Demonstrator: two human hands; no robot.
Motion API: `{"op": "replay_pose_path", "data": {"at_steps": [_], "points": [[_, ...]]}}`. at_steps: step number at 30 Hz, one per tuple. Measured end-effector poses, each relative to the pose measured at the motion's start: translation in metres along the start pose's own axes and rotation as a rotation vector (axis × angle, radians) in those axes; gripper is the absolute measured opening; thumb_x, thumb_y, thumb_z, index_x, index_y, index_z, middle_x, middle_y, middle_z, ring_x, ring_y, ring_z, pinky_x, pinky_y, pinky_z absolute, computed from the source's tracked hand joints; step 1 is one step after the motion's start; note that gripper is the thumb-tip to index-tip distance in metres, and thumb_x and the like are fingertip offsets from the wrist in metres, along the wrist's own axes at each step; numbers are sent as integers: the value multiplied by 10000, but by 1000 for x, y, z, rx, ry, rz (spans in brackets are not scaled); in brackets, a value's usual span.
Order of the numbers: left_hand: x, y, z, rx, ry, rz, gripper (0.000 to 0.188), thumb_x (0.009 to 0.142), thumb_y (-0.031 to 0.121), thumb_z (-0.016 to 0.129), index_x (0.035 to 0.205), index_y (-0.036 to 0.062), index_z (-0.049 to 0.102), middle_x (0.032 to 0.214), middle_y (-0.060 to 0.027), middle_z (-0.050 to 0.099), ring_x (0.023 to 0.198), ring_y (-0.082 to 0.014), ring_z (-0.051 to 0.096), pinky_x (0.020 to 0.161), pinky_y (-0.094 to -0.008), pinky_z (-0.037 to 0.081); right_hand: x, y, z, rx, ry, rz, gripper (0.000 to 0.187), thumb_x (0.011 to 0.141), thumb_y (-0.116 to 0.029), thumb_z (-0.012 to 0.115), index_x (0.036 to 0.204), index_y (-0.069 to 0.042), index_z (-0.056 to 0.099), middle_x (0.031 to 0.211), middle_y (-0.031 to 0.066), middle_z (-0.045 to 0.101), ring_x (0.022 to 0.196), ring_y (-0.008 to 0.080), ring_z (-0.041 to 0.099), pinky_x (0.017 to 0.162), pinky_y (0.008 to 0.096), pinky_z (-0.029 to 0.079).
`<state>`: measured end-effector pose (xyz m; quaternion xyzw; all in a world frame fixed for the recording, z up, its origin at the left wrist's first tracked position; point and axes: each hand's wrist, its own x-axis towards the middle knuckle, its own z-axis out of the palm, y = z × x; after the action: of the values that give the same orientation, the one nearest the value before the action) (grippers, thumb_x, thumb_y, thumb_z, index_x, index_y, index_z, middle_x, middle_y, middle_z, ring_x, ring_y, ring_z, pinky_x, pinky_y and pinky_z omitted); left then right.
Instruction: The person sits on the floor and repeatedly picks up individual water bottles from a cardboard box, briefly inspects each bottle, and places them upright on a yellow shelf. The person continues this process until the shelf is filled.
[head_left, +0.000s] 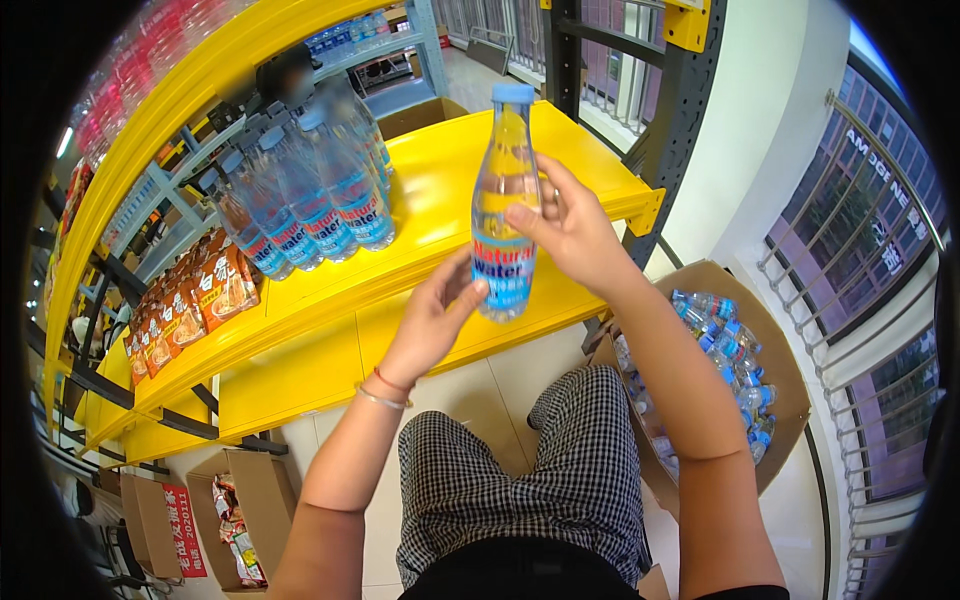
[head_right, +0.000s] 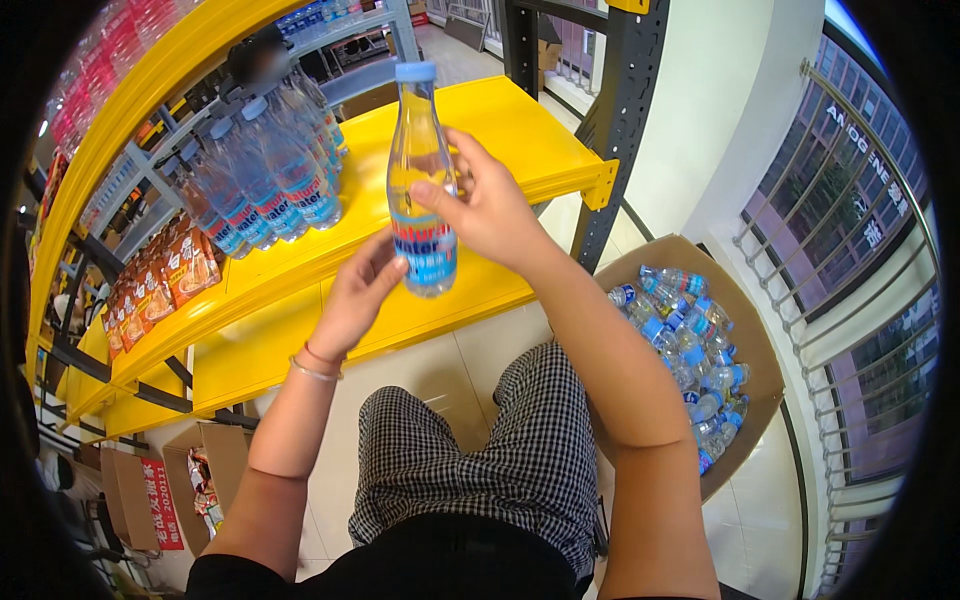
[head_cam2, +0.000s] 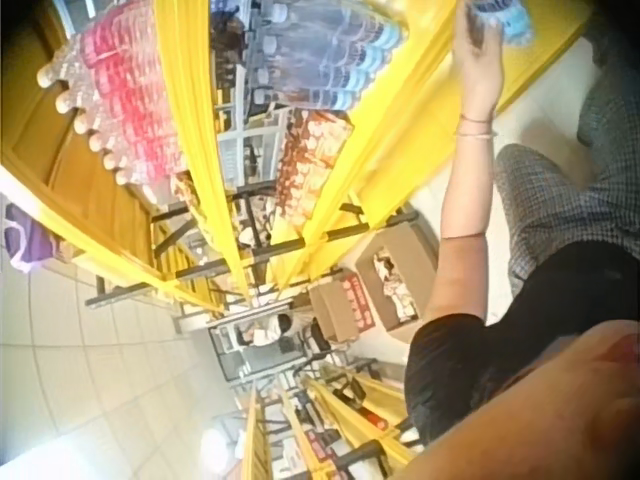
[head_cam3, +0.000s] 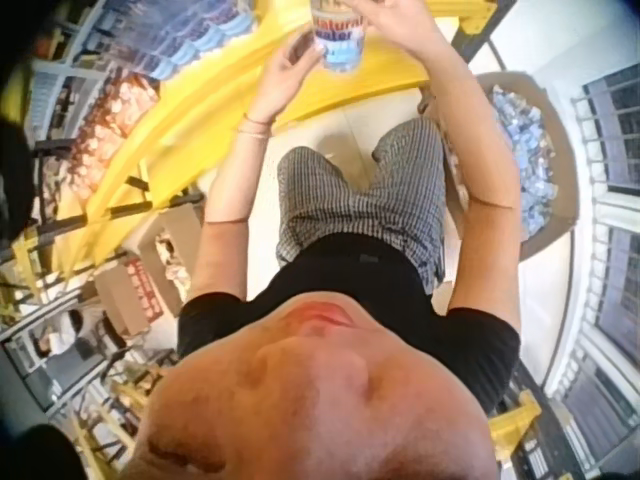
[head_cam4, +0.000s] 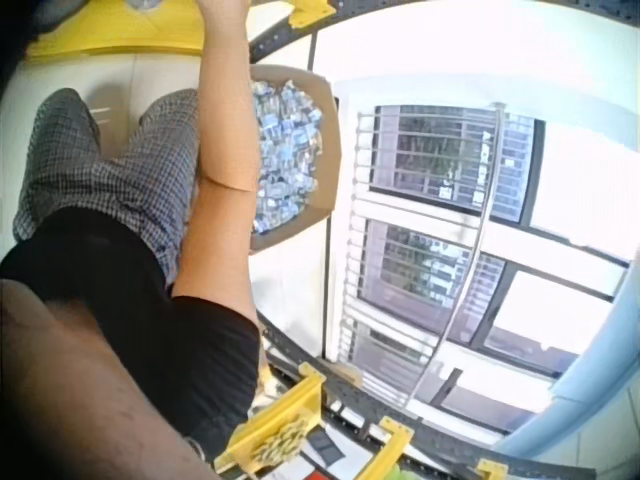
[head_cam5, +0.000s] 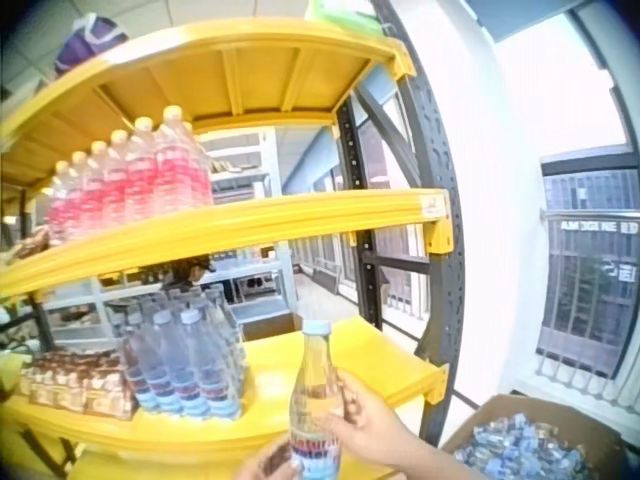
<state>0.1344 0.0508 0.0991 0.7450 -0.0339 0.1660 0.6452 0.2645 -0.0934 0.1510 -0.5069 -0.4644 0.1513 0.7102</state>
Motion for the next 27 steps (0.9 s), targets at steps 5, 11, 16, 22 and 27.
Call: {"op": "replay_pose_path", "data": {"at_steps": [5, 11, 16, 22, 27], "points": [[46, 2, -29, 143, 89, -32, 440, 938, 76, 495, 1347, -33, 374, 1244, -109, 538, 1165, -166, 490, 1000, -309, 373, 60, 31, -2, -106, 23, -85, 595, 857, -136, 651, 1349, -11, 340, 1176, 148, 561, 969, 196, 611, 823, 311, 504], [85, -33, -47, 203, 262, 5, 432, 935, 53, 483, 1347, -27, 379, 1253, -112, 534, 1150, -169, 502, 980, -296, 388, 107, 71, 1, -164, 27, -60, 604, 864, -101, 634, 1372, -14, 319, 1213, 128, 546, 1009, 169, 577, 846, 292, 486], [112, -66, -60, 326, 434, 66, 441, 911, 41, 490, 1333, -33, 387, 1166, -178, 580, 1106, -244, 550, 949, -323, 407, 144, 101, 4, -218, 80, -153, 558, 827, -139, 660, 1324, -57, 420, 1164, 147, 596, 1009, 233, 606, 861, 326, 468], [148, -81, -78, 232, 583, 36, 504, 898, 48, 492, 1368, -30, 326, 1263, -212, 474, 1134, -280, 504, 972, -334, 379, 183, 126, 11, -267, 91, -223, 557, 809, -147, 669, 1310, -77, 435, 1172, 176, 590, 1080, 323, 573, 910, 356, 437], [179, -93, -82, 454, 713, 42, 746, 793, 50, 585, 1401, -63, 167, 1390, -276, 224, 1296, -405, 261, 1083, -423, 223, 213, 141, 16, -370, 124, -197, 577, 822, -203, 649, 1333, -94, 404, 1222, 205, 551, 1130, 381, 521, 944, 395, 409]]}}
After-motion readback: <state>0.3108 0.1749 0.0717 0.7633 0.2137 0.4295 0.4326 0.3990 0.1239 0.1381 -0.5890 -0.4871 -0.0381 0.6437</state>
